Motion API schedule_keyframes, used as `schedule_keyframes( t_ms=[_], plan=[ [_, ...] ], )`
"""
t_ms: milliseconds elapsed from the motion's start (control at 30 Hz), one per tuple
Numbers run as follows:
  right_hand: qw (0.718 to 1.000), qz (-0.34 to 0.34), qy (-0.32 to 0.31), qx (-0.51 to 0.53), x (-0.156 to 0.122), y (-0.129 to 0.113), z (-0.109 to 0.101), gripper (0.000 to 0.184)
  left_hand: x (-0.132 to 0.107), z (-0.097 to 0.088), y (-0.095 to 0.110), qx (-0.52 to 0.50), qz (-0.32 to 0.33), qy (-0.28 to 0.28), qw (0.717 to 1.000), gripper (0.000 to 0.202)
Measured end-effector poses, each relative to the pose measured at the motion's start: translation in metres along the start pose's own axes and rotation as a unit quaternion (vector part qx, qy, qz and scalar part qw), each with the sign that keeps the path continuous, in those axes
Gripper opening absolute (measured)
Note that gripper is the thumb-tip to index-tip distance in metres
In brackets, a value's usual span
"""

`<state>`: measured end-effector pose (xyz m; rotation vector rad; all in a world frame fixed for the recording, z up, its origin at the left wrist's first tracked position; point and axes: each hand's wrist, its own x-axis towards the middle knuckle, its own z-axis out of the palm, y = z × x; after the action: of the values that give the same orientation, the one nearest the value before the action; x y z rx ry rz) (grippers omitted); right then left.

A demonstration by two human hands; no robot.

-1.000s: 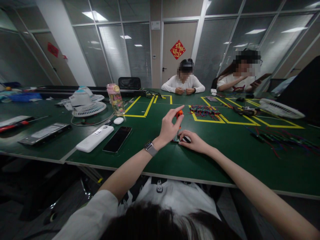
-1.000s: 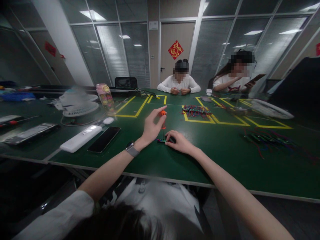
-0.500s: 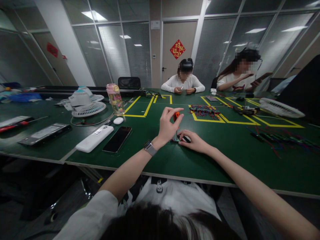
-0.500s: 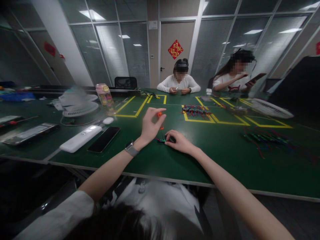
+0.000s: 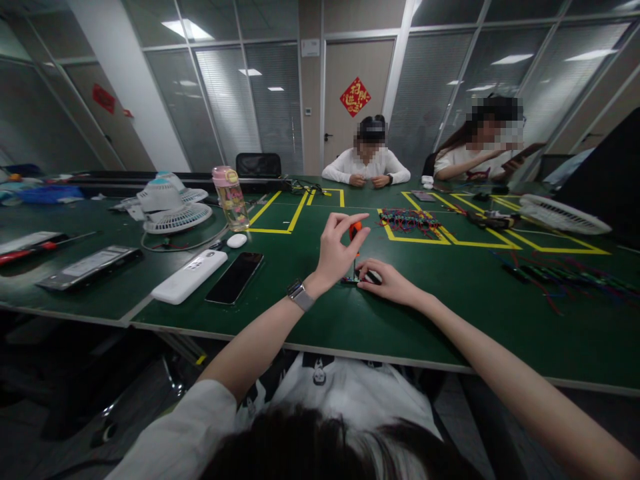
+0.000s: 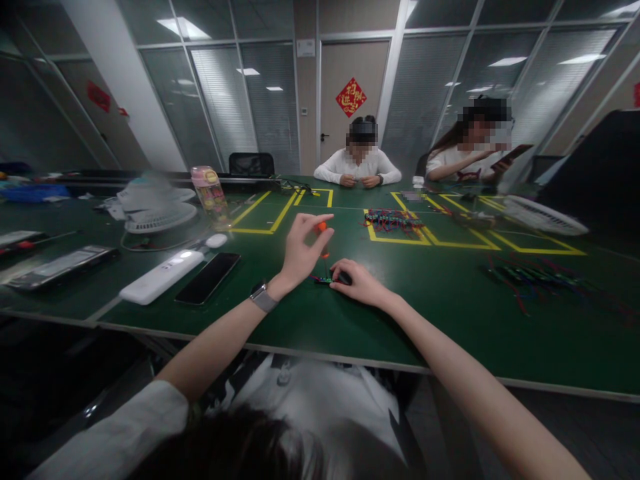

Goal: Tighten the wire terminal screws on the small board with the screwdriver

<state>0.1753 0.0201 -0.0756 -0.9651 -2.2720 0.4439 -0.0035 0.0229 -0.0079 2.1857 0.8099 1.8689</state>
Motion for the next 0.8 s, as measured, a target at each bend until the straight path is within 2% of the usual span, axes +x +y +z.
schedule_keyframes(
  t_ms=[167,400,633,800],
  plan=[
    [1.000,-0.001,0.003,0.005,0.0002,-0.0011,-0.0004,0.009,0.0000,-0.0006,-0.0014,-0.039,0.007,-0.040,0.998,0.034],
    [1.000,-0.001,0.004,0.004,0.0002,-0.0001,0.0003,0.010,-0.0002,0.0001,0.0005,0.008,-0.004,0.002,1.000,0.023],
    [1.000,-0.002,0.000,0.000,0.0007,-0.0024,-0.0007,0.010,-0.0012,0.0020,-0.0051,-0.045,0.007,-0.044,0.998,0.035],
    [1.000,-0.001,0.000,-0.001,0.0005,-0.0014,-0.0004,0.010,-0.0008,0.0019,-0.0034,0.001,-0.007,-0.021,1.000,0.029]
  ],
)
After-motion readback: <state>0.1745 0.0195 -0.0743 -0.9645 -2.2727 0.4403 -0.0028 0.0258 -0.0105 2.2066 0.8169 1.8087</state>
